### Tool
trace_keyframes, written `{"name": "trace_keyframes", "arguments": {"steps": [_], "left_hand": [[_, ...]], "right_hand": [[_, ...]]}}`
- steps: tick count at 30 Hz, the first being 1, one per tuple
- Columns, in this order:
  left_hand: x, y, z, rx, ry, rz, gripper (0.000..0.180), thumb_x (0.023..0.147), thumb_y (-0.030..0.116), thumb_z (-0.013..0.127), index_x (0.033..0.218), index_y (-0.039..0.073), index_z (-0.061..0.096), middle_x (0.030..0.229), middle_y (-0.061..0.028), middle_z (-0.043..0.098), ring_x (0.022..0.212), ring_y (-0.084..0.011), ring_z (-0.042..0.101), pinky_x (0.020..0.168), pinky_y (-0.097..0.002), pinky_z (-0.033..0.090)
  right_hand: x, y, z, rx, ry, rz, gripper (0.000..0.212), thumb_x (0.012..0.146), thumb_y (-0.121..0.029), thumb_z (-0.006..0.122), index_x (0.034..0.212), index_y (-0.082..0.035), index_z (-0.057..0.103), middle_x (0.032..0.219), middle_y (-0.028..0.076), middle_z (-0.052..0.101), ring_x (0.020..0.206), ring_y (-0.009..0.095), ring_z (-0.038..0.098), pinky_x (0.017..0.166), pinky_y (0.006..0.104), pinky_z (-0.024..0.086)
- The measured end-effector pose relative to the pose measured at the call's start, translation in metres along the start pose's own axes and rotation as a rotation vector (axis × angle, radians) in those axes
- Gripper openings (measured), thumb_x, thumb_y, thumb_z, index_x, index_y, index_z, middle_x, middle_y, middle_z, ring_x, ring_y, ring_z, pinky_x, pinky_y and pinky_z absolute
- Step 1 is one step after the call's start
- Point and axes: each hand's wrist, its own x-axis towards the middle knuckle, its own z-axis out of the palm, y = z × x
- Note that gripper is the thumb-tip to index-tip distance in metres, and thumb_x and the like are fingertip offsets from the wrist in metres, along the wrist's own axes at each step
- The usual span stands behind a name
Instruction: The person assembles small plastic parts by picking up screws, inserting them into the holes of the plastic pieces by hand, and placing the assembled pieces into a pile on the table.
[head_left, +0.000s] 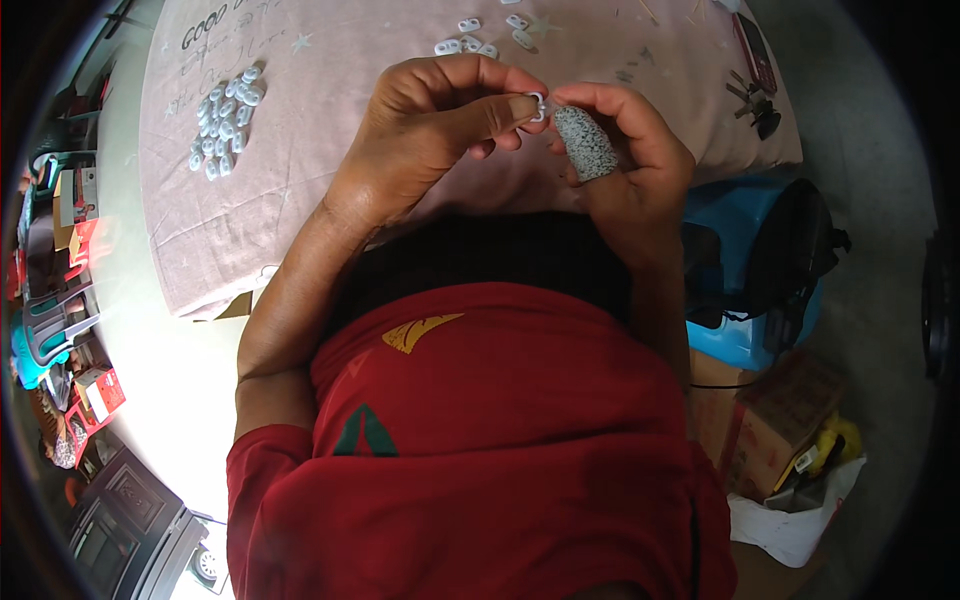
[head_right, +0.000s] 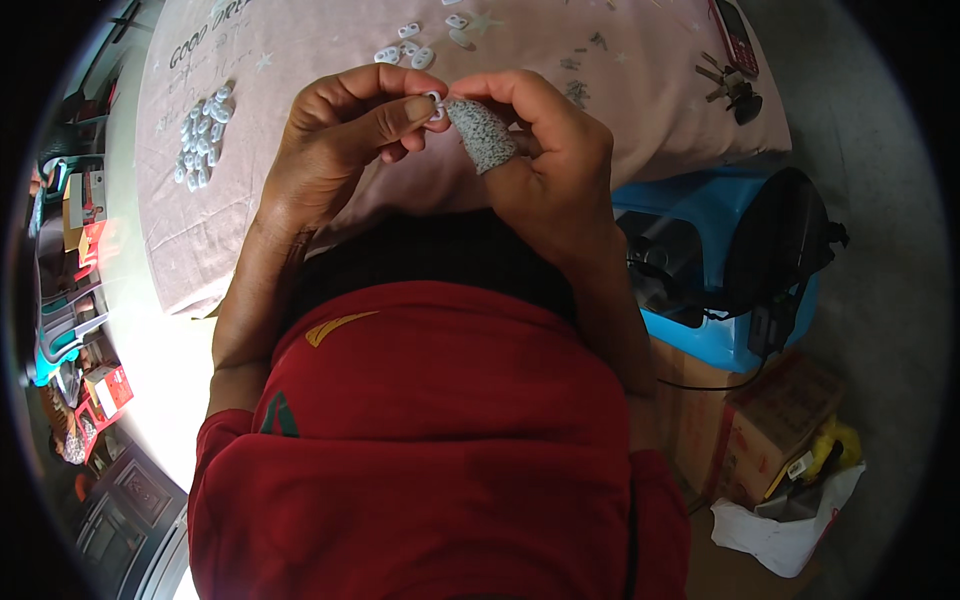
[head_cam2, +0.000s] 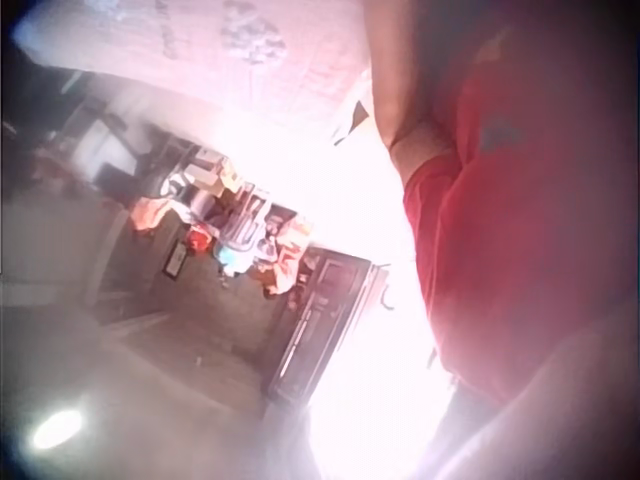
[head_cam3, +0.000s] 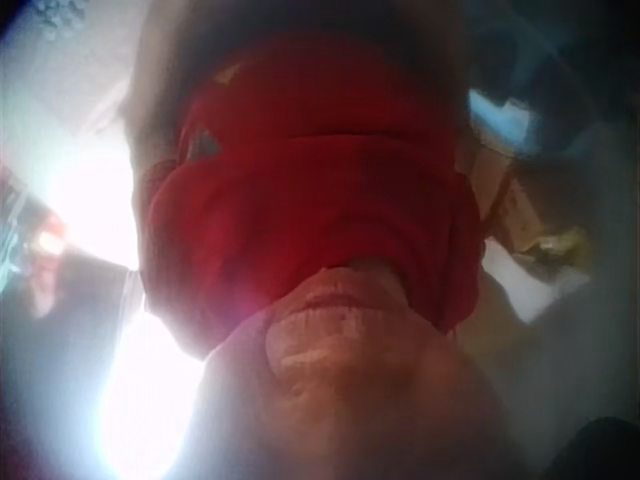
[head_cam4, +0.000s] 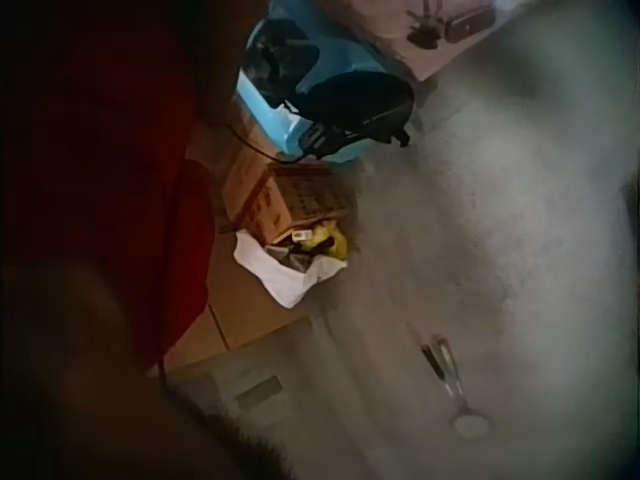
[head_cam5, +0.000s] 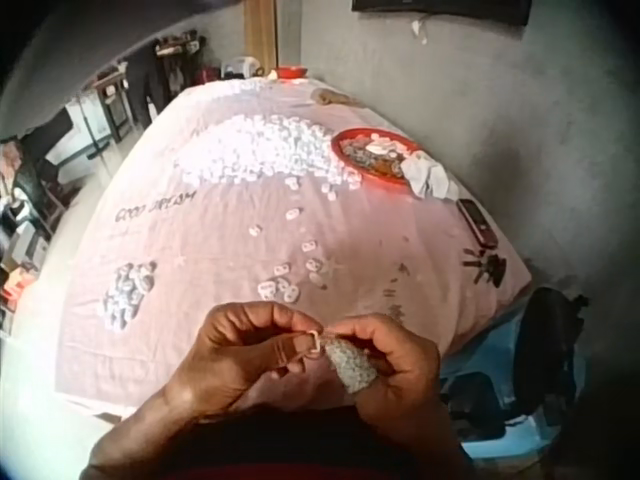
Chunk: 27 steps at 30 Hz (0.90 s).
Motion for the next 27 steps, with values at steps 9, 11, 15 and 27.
{"name": "trace_keyframes", "arguments": {"steps": [9, 11, 15, 27], "left_hand": [[0.008, -0.014, -0.013, -0.11, 0.022, -0.086, 0.019, 0.09, 0.012, 0.064, 0.105, 0.001, 0.064, 0.087, -0.0048, 0.069, 0.071, -0.0053, 0.06, 0.059, -0.0168, 0.045], [0.014, -0.018, -0.026, -0.08, 0.053, -0.065, 0.019, 0.09, 0.011, 0.063, 0.106, 0.001, 0.063, 0.087, -0.0052, 0.069, 0.07, -0.0053, 0.06, 0.058, -0.0164, 0.044], [0.008, -0.013, -0.039, -0.024, 0.096, -0.052, 0.019, 0.091, 0.009, 0.061, 0.108, 0.001, 0.061, 0.084, -0.0053, 0.068, 0.062, -0.0039, 0.054, 0.054, -0.016, 0.041], [-0.024, -0.011, -0.071, -0.255, 0.2, -0.042, 0.02, 0.092, 0.016, 0.06, 0.107, 0.003, 0.063, 0.084, -0.0055, 0.068, 0.062, -0.0037, 0.051, 0.054, -0.0157, 0.036]], "right_hand": [[0.007, 0.019, -0.004, 0.011, 0.041, 0.026, 0.021, 0.087, 0.006, 0.056, 0.107, 0.001, 0.062, 0.09, 0.006, 0.065, 0.075, 0.007, 0.058, 0.059, 0.0189, 0.046], [0.014, 0.023, -0.011, -0.175, 0.101, 0.077, 0.022, 0.085, 0.006, 0.057, 0.105, -0.001, 0.063, 0.09, 0.005, 0.065, 0.074, 0.008, 0.058, 0.06, 0.0207, 0.046], [0.013, 0.028, -0.016, -0.399, -0.044, -0.18, 0.025, 0.081, 0.008, 0.058, 0.103, -0.003, 0.066, 0.089, 0.004, 0.065, 0.073, 0.009, 0.059, 0.061, 0.0219, 0.046], [0.03, 0.027, 0.045, -0.746, -0.323, -0.506, 0.028, 0.07, 0.001, 0.063, 0.096, -0.01, 0.068, 0.08, 0.007, 0.061, 0.075, 0.025, 0.062, 0.064, 0.0364, 0.051]]}}
